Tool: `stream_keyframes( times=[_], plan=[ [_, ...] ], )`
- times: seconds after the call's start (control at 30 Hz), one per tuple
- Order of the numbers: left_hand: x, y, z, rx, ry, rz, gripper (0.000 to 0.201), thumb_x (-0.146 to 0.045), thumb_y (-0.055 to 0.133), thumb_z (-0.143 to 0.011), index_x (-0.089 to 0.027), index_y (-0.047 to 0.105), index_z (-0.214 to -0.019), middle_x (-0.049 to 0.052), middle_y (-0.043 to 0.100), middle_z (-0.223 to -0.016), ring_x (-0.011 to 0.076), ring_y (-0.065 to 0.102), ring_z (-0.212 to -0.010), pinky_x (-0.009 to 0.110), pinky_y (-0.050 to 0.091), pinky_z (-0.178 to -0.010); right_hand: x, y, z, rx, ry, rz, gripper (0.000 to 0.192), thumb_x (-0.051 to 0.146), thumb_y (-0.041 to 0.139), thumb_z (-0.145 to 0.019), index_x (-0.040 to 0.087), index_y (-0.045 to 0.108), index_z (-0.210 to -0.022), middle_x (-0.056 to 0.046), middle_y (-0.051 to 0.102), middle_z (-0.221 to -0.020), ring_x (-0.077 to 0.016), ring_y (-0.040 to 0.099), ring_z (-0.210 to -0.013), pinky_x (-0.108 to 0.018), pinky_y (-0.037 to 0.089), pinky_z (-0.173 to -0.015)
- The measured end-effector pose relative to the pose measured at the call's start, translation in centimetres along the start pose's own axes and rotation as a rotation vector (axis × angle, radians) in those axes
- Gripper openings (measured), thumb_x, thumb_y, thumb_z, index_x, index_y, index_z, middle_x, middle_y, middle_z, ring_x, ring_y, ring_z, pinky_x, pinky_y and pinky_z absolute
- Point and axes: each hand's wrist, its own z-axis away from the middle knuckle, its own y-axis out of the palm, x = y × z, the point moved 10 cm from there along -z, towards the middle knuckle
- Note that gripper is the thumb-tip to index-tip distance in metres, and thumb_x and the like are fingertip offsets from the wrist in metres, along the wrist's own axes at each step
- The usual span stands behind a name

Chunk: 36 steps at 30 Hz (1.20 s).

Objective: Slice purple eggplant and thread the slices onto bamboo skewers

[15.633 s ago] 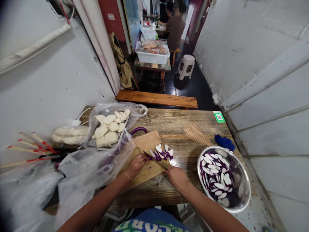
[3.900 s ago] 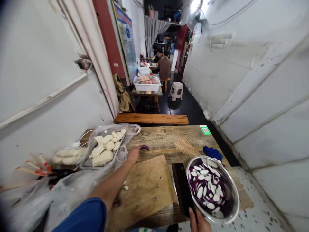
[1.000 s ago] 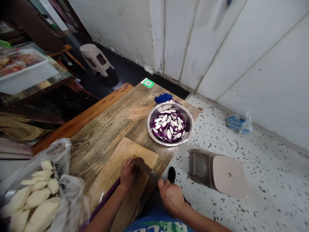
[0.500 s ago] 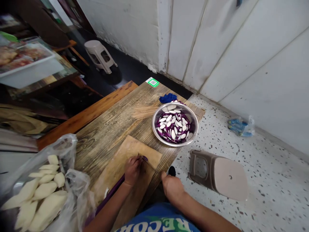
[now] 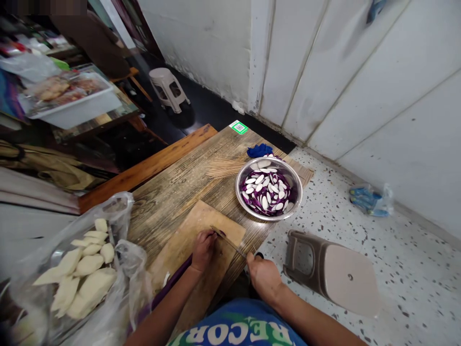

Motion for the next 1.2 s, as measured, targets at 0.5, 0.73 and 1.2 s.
stream_keyframes(
  times=[0.5,0.73,1.2],
  plan=[
    [-0.5,-0.3,-0.2,0.003,0.023,0.021,0.021,-0.017,0.041,-0.083,-0.019,0.058,-0.095,0.007,0.056,-0.093,0.0172,0.049,-0.087,0.036,0.040,-0.077,-0.6,0.9,0.8,-0.030,0.023,-0.061,0.018,0.016,0.030,-0.088,0.014,0.047,-0.092,-0.005,0.064,-0.066,-0.0155,0.062,-0.058,-0.021,0.035,-0.047],
    [-0.6,-0.3,-0.4,0.024,0.014,0.024,0.020,-0.017,0.041,-0.083,-0.018,0.058,-0.092,0.006,0.057,-0.092,0.0170,0.049,-0.087,0.035,0.040,-0.077,-0.8,1.5,0.9,-0.027,0.028,-0.084,0.016,0.016,0.033,-0.087,0.014,0.049,-0.089,-0.005,0.065,-0.065,-0.0150,0.062,-0.056,-0.021,0.033,-0.046],
    [-0.4,-0.5,-0.1,-0.020,0.036,0.051,0.016,-0.018,0.044,-0.082,-0.018,0.059,-0.089,0.006,0.057,-0.089,0.0166,0.050,-0.086,0.035,0.042,-0.077,0.3,0.4,0.5,-0.023,0.030,0.002,0.018,0.011,0.032,-0.085,0.013,0.048,-0.095,-0.006,0.064,-0.070,-0.0162,0.062,-0.061,-0.021,0.037,-0.048]
  ],
)
